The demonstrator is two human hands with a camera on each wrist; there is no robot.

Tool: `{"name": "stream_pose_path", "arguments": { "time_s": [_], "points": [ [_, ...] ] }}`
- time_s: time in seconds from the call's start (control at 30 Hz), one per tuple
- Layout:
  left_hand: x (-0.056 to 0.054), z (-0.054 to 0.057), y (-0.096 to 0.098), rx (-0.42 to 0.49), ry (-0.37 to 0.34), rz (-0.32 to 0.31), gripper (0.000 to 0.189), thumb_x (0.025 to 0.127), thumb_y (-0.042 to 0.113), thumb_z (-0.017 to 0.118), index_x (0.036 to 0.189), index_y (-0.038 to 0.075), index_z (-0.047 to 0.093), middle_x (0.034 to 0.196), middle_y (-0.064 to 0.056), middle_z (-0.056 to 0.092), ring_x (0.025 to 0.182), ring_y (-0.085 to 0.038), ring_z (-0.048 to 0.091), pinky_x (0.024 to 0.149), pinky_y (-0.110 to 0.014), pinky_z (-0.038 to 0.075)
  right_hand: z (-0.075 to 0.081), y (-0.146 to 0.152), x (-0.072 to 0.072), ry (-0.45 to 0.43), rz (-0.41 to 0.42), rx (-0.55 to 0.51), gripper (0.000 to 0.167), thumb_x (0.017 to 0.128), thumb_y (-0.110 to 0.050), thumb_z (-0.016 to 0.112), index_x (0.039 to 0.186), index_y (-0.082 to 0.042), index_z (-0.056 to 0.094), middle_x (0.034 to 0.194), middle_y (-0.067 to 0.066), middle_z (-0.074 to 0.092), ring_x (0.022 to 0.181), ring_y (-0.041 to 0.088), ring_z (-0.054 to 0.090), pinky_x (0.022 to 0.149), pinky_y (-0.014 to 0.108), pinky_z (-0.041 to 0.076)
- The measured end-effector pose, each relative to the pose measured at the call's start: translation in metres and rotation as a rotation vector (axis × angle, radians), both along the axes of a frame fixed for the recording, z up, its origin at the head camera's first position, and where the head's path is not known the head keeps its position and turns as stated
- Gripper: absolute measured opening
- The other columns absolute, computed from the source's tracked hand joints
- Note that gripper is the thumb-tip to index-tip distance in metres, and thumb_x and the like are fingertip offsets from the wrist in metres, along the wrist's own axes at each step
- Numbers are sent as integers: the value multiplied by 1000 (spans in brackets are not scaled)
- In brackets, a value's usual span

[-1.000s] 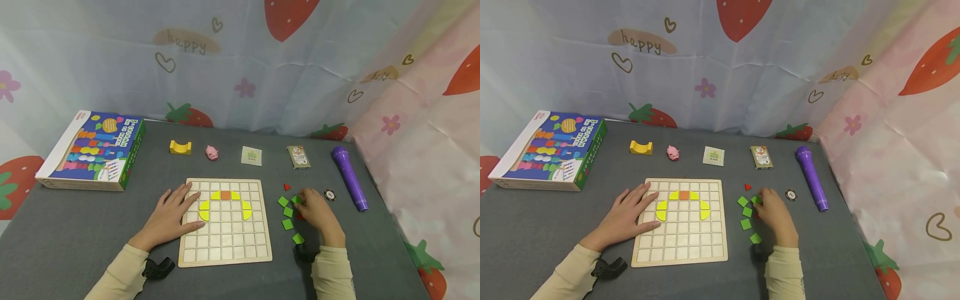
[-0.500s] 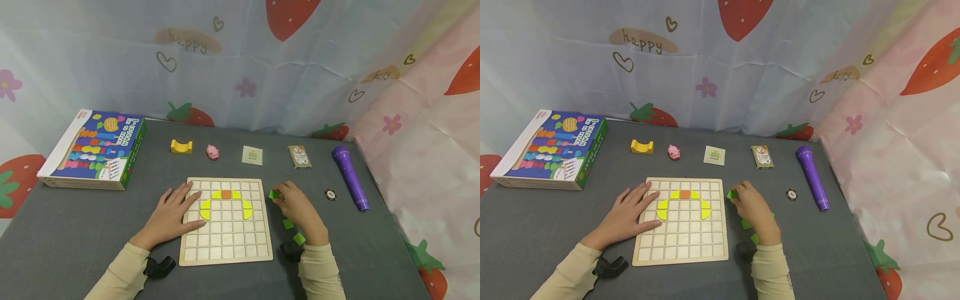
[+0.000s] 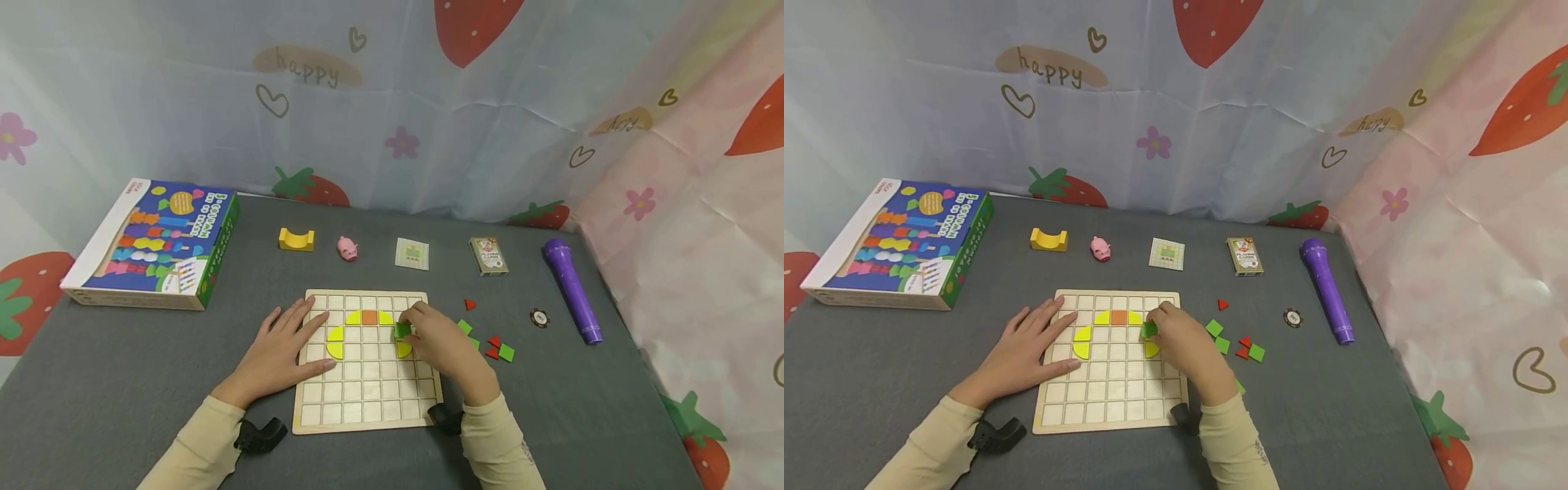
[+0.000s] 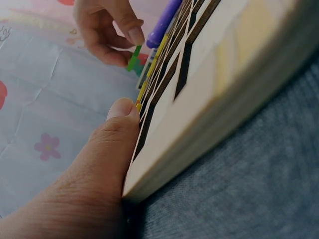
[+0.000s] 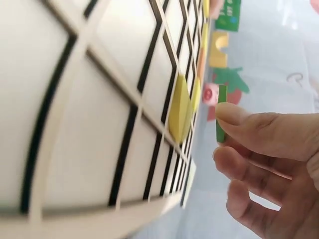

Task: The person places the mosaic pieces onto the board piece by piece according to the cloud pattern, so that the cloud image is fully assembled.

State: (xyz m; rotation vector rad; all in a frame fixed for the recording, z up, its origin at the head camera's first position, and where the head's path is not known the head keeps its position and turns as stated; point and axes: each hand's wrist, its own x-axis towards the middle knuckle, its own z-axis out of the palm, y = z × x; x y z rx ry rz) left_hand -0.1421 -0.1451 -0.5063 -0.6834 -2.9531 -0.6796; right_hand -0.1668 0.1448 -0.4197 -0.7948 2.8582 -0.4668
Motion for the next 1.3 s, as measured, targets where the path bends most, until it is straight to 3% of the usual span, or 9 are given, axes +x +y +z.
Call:
{"name": "stream_pose_path", "arguments": {
  "time_s": [0.3,0.53,1.3],
  "points": [
    [1,0,-1,9,-10,1,85,83,70,54,150,22,34,160,-8,15,147,-29,16,115,-56,7,-6,-16,-3,10,65,60,26,85,-10,72,110,-6,65,108,4,61,93,16,62,82,31,53],
    [2,3,0,14,-15,2,86,83,71,53,150,21,34,161,-8,15,147,-29,16,115,-57,7,-9,-18,-4,-17,61,67,23,85,-11,73,108,-8,67,107,2,63,97,16,62,84,30,53],
    [1,2,0,23,-12,-1,84,83,70,53,150,22,34,161,-8,15,147,-28,15,115,-56,7,-16,-20,-6,57,56,68,17,85,-11,73,102,-12,68,101,-1,59,89,13,62,76,28,53]
  ]
}}
